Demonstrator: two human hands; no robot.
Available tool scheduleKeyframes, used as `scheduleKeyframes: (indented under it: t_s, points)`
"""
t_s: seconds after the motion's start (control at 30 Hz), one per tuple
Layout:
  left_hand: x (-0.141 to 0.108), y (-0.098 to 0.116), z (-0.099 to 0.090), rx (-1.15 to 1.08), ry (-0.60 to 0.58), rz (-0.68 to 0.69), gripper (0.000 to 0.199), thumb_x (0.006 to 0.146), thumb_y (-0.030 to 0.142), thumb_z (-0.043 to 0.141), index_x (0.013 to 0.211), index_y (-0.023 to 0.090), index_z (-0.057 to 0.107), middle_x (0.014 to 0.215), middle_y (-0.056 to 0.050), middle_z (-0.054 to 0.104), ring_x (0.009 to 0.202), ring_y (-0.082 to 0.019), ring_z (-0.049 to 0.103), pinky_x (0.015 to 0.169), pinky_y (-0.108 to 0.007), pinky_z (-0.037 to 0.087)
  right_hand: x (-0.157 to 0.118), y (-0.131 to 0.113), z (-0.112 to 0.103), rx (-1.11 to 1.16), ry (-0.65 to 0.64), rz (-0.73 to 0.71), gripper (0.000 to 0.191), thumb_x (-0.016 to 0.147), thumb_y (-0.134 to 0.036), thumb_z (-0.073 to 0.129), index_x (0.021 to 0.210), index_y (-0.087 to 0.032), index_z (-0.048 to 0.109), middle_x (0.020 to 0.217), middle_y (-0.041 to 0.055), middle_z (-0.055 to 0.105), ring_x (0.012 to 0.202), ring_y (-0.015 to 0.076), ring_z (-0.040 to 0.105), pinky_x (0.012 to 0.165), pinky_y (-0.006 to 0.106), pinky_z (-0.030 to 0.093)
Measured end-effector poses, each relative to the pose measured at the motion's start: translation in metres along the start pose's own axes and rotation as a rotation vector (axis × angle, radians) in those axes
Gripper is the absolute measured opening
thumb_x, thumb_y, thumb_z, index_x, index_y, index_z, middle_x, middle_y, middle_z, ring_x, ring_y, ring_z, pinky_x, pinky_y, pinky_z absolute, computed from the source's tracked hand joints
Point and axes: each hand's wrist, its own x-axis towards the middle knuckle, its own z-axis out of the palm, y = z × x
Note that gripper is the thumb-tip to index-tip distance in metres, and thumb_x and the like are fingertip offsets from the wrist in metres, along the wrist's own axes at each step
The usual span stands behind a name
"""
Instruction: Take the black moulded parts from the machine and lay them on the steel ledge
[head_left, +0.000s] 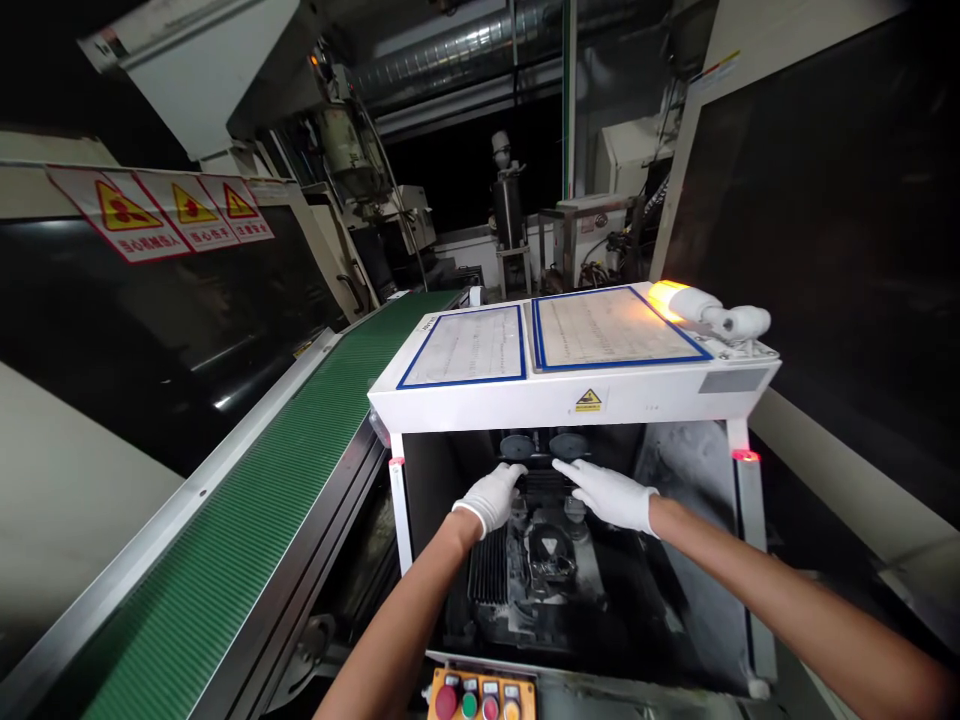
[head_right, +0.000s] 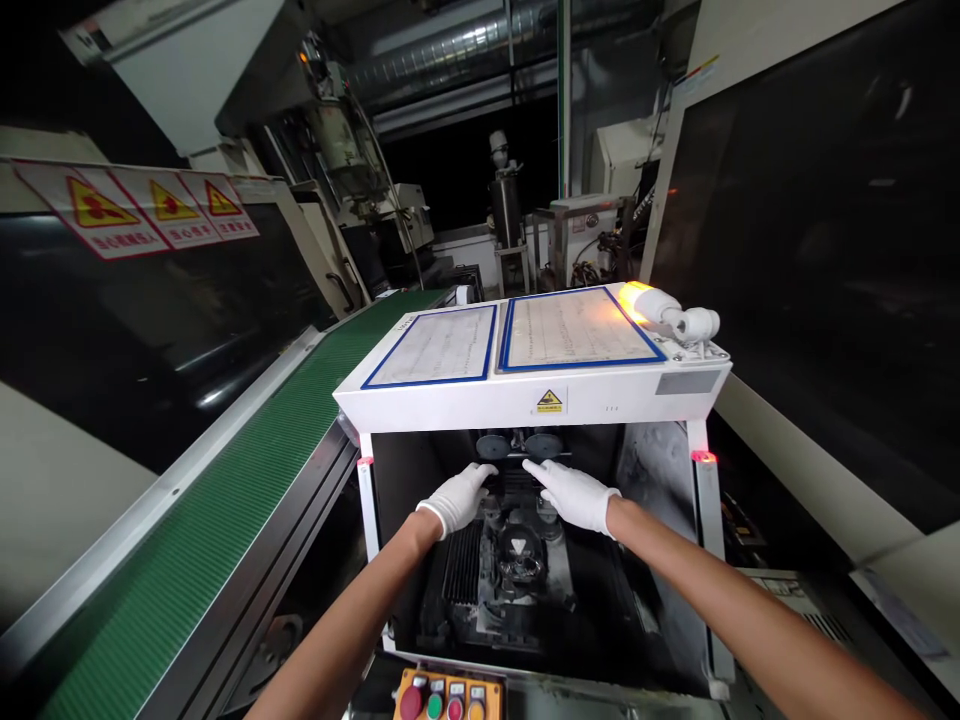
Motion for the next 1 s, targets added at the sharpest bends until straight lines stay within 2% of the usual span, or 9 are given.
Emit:
scheduleKeyframes:
  t_s: [0.1,0.2,0.27,0.33,0.4,0.5,0.67,0.87,1.0]
  points:
    - [-0.003,0.01,0.005,0.075,0.055,-0.004,0.048,0.095,0.014,0.046,0.143,0.015,0.052,0.138,-0.02,0.059,0.116,-0.035,0.069,0.102,-0.048,0.06,-0.001,-0.007,-0.008,-0.059,-0.03,0.026,0.066,0.105,-0.019,0.042,0.17,-0.016,0.03,0.147,0.0194,0.052,0.126,0.0346,0.061,0.111,0.05,0.049]
    - [-0.002,0.023,0.015,0.148,0.171,-0.026,0.037,0.1,0.028,0.047,0.132,0.011,0.057,0.131,-0.02,0.061,0.112,-0.037,0.067,0.095,-0.05,0.061,-0.004,-0.012,-0.013,-0.125,-0.034,0.035,0.064,0.105,-0.019,0.043,0.169,-0.016,0.033,0.144,0.0175,0.055,0.121,0.0341,0.063,0.108,0.05,0.051]
    - [0.001,0.029,0.021,0.192,0.229,-0.079,0.037,0.105,0.04,0.043,0.124,0.012,0.059,0.121,-0.018,0.064,0.105,-0.036,0.067,0.087,-0.05,0.062,-0.004,-0.015,-0.011,-0.161,0.001,0.038,0.06,0.107,-0.025,0.044,0.166,-0.014,0.037,0.142,0.016,0.057,0.121,0.0337,0.063,0.106,0.048,0.052]
    - [0.006,0.033,0.028,0.239,0.259,-0.141,0.039,0.106,0.045,0.039,0.118,0.014,0.06,0.114,-0.016,0.065,0.1,-0.035,0.068,0.079,-0.047,0.061,-0.004,-0.02,-0.006,-0.197,0.077,0.074,0.053,0.111,-0.037,0.042,0.158,-0.014,0.047,0.135,0.0141,0.061,0.118,0.0327,0.064,0.1,0.047,0.053]
    - [0.012,0.033,0.033,0.271,0.286,-0.172,0.04,0.108,0.044,0.034,0.113,0.015,0.061,0.11,-0.016,0.066,0.097,-0.034,0.068,0.075,-0.043,0.059,-0.001,-0.025,0.001,-0.226,0.159,0.14,0.048,0.112,-0.045,0.038,0.143,-0.016,0.059,0.127,0.0109,0.064,0.113,0.0302,0.066,0.092,0.043,0.053]
    - [0.019,0.029,0.039,0.276,0.319,-0.158,0.041,0.109,0.041,0.03,0.109,0.016,0.062,0.106,-0.014,0.066,0.095,-0.032,0.068,0.072,-0.041,0.057,0.004,-0.03,0.01,-0.255,0.222,0.198,0.04,0.114,-0.042,0.034,0.125,-0.019,0.065,0.118,0.0072,0.066,0.107,0.025,0.067,0.083,0.037,0.049]
    - [0.023,0.026,0.045,0.257,0.341,-0.142,0.04,0.109,0.04,0.03,0.108,0.017,0.062,0.106,-0.014,0.066,0.094,-0.033,0.068,0.071,-0.043,0.056,0.012,-0.022,0.012,-0.37,0.162,0.144,0.039,0.114,-0.032,0.03,0.122,-0.02,0.066,0.113,0.0059,0.067,0.099,0.0212,0.067,0.073,0.036,0.039]
    - [0.026,0.027,0.056,0.263,0.438,-0.141,0.039,0.109,0.037,0.029,0.1,0.018,0.062,0.099,-0.012,0.067,0.086,-0.033,0.067,0.064,-0.043,0.052,0.011,-0.014,0.015,-0.448,0.132,0.079,0.038,0.113,-0.027,0.03,0.122,-0.019,0.066,0.115,0.0052,0.066,0.103,0.021,0.066,0.077,0.036,0.04]
    - [0.03,0.027,0.062,0.265,0.503,-0.151,0.041,0.109,0.035,0.026,0.098,0.018,0.061,0.095,-0.011,0.067,0.083,-0.033,0.067,0.061,-0.042,0.048,0.01,-0.017,0.019,-0.511,0.136,0.086,0.036,0.113,-0.028,0.031,0.117,-0.018,0.066,0.11,0.0054,0.065,0.099,0.0217,0.065,0.072,0.037,0.036]
